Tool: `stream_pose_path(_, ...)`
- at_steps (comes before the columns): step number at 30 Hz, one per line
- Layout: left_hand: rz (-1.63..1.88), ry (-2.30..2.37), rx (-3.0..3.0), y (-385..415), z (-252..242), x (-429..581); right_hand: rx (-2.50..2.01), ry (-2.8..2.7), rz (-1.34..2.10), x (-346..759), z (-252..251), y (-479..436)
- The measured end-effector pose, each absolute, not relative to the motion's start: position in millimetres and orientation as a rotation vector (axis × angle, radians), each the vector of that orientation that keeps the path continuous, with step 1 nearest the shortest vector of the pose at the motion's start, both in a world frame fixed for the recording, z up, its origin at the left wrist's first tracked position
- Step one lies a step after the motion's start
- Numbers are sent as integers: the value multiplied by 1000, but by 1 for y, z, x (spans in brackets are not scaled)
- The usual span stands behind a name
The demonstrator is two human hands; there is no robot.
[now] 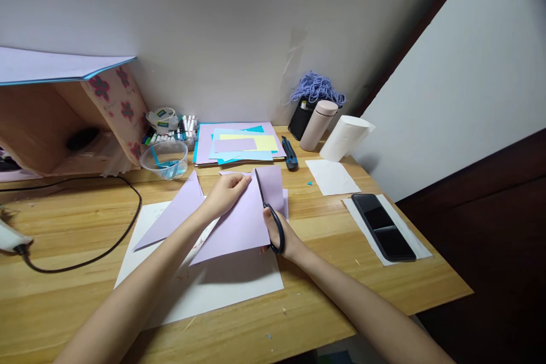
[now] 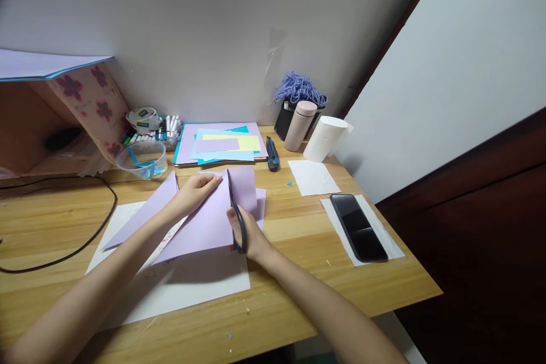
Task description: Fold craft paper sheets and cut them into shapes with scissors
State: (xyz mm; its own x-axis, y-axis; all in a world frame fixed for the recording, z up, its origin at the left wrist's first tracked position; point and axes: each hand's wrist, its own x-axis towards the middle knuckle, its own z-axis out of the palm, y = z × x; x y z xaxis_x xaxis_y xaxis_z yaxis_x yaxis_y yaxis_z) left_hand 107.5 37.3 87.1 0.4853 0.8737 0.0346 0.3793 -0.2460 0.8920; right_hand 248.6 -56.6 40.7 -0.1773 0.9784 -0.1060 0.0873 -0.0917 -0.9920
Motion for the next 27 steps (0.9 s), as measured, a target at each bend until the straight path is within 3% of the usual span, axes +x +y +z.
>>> stream_pose_path(27,580,1203,1904,58,97,83,-1246,-1036,1360,262,50,-42)
